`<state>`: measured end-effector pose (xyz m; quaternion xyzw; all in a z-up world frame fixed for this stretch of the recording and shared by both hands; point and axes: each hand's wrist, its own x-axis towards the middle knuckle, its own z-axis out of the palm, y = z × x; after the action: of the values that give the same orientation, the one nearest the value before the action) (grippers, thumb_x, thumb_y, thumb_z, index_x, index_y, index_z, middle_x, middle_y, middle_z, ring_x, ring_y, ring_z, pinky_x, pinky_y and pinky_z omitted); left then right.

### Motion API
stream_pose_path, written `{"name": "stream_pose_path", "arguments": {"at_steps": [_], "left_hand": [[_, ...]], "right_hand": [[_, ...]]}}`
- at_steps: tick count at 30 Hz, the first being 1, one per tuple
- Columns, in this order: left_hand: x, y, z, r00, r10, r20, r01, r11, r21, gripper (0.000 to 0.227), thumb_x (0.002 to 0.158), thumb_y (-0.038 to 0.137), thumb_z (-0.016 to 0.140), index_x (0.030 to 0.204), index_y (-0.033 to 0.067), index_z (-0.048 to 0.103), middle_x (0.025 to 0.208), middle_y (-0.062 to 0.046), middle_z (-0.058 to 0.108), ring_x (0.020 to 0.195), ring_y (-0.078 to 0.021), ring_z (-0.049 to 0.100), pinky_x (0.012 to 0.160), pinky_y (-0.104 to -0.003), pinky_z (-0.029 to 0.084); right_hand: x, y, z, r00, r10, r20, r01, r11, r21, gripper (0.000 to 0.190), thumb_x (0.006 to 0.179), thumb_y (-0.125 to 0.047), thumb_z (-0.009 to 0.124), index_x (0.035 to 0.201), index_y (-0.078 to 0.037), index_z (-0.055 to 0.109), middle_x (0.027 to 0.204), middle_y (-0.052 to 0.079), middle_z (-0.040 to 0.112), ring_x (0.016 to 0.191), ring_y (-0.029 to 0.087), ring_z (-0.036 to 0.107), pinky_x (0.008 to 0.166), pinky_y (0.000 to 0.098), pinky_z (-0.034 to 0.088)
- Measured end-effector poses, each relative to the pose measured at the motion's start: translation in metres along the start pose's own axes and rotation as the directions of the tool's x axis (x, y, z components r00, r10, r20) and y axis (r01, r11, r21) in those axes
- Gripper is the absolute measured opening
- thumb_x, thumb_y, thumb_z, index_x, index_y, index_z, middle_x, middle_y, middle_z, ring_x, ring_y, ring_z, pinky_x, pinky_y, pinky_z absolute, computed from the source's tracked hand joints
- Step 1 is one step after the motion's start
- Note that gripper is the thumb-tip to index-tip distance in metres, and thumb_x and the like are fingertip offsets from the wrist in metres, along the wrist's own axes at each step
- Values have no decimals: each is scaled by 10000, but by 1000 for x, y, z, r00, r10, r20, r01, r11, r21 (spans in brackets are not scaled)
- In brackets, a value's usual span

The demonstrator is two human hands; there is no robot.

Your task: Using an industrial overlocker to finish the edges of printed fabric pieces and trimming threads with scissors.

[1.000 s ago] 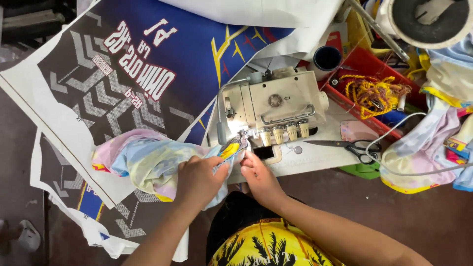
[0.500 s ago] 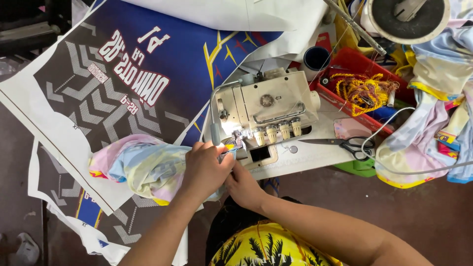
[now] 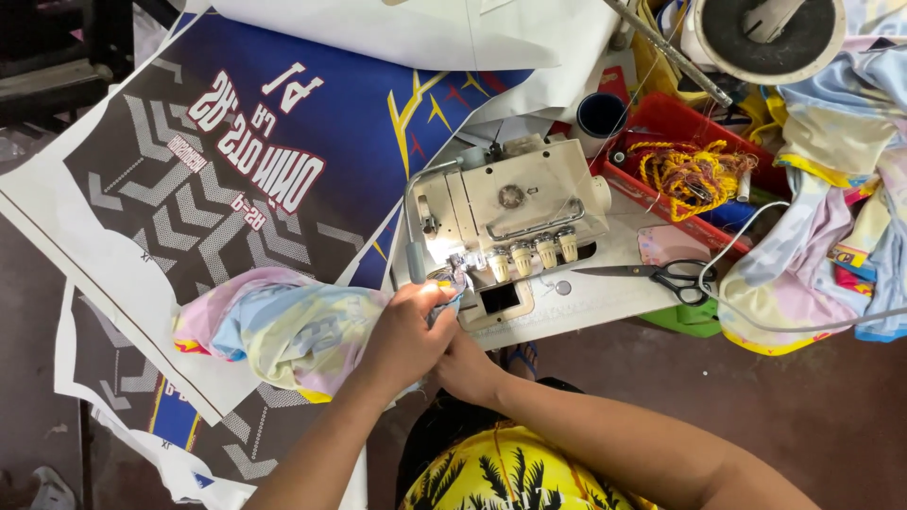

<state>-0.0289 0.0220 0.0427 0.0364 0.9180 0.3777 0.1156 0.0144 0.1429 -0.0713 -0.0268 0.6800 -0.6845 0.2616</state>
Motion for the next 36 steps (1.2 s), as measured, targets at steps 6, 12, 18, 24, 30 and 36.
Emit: {"name": "stream_pose_path", "arguments": {"at_steps": [6, 12, 18, 24, 30, 36], "left_hand": [[-5, -45, 37, 873, 474, -114, -459, 878, 136, 87, 785, 226, 695, 801, 145, 671, 956, -33, 763, 1084, -273, 721, 841, -395, 565], [-19, -44, 54, 836, 542, 84, -519, 731, 442, 123, 837, 115, 596, 794, 110, 711, 1089, 26, 742, 1213, -348, 631, 840, -492, 459], [-36, -54, 73, 769, 634, 86, -556, 596, 579, 101, 787, 201, 665, 876, 170, 701, 977, -44, 662, 870, -283, 563, 811, -453, 422], [-37, -84, 82, 773, 583, 250, -617, 596, 514, 153, 864, 263, 657, 730, 231, 721, 769, 2, 606, 723, -251, 557, 663, -422, 398], [-5, -58, 28, 791, 611, 25, -610, 785, 107, 281, 898, 28, 643, 671, 103, 494, 654, -37, 521, 598, -231, 500, 587, -391, 460], [18, -81, 27, 712, 702, -21, -568, 593, 571, 247, 846, 235, 699, 645, 172, 570, 694, -42, 539, 747, -279, 552, 801, -413, 473]], "right_hand": [[-23, 8, -15, 991, 130, -34, -129, 992, 6, 206, 967, -223, 522, 1139, -110, 521, 1047, 75, 657, 927, 165, 590, 776, 365, 522], [-20, -27, -29, 827, 477, -297, -432, 878, 207, 294, 955, -161, 442, 1077, -97, 702, 900, 45, 680, 802, 142, 584, 706, 302, 498], [-11, -51, -29, 806, 520, -282, -481, 854, 198, 253, 1020, -289, 600, 867, -94, 548, 660, 70, 499, 497, 196, 472, 389, 346, 382], [-8, -34, -30, 841, 428, -330, -470, 881, -55, 195, 948, -249, 627, 805, -159, 531, 696, -51, 460, 640, 89, 379, 578, 297, 323], [-8, -49, -24, 801, 512, -310, -511, 855, 91, 97, 977, -133, 547, 901, -110, 602, 818, 18, 615, 739, 137, 501, 692, 296, 424], [-17, -62, -24, 767, 573, -290, -524, 819, 233, 88, 964, -153, 575, 1004, -95, 628, 885, 49, 654, 793, 162, 604, 745, 347, 582]]}}
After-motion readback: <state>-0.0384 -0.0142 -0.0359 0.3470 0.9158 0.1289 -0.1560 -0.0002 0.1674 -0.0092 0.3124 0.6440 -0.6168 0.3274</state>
